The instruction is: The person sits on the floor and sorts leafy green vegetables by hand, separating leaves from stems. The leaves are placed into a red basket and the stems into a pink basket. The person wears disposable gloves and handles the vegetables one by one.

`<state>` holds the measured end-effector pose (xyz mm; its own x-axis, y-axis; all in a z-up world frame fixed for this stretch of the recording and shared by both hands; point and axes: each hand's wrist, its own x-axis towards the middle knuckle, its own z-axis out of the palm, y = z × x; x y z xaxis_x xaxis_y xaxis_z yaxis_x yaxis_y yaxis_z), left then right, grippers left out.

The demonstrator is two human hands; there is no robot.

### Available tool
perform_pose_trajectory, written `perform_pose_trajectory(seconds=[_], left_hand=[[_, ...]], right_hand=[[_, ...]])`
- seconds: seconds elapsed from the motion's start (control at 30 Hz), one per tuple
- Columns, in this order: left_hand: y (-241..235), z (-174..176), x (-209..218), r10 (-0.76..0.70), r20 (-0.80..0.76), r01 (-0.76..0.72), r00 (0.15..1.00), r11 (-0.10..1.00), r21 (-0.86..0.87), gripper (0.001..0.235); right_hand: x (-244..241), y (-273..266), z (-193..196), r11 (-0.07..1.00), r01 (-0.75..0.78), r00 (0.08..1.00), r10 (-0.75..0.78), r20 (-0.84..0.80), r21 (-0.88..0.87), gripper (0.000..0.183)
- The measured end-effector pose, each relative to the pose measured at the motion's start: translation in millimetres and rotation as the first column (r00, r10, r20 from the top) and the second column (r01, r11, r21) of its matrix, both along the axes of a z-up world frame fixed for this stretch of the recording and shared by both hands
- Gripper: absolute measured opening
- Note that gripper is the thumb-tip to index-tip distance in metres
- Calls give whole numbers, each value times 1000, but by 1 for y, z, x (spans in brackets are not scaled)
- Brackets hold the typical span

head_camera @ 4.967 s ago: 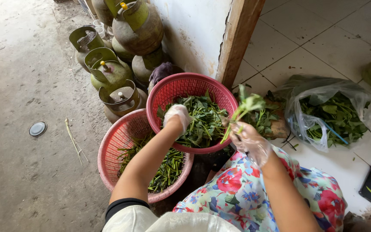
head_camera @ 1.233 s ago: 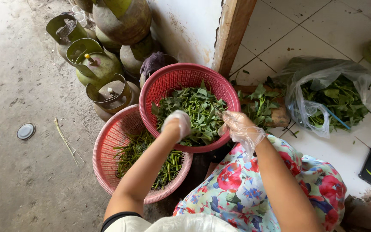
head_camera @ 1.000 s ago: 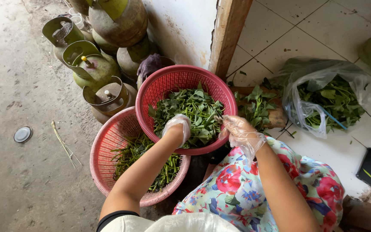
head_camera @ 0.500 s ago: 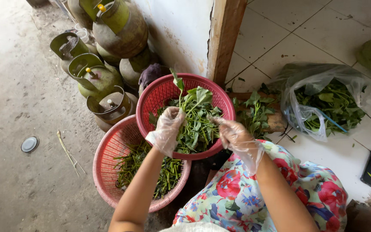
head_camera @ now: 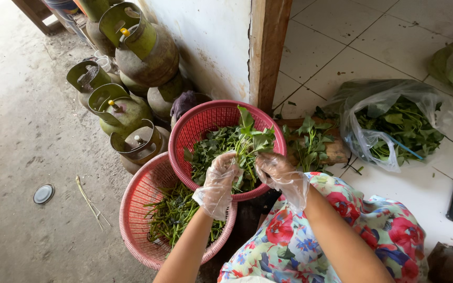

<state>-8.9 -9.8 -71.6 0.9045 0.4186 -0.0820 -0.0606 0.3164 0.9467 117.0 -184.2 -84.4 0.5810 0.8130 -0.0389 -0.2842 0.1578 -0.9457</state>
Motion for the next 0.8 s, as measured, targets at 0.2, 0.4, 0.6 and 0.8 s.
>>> perform_pose_trajectory(seconds=[0.2,0.4,0.6,0.8], left_hand=[[-5,-27,-6,-11,122,25,992,994,-107,25],[2,-15,-26,166,10,-151,986,872,466,24],[9,-9,-34,248,75,-245,966,777,580,15],[16,-17,-26,278,195,-332,941,634,699,16]], right_hand=[[-4,8,-9,999,-42,997,40,-68,-29,27],[-4,28,-24,982,-167,986,165,24,86,33],[-12,72,-68,976,111,928,-168,-333,-185,21],[-2,112,-105,948,279,868,-317,-382,-154,19]])
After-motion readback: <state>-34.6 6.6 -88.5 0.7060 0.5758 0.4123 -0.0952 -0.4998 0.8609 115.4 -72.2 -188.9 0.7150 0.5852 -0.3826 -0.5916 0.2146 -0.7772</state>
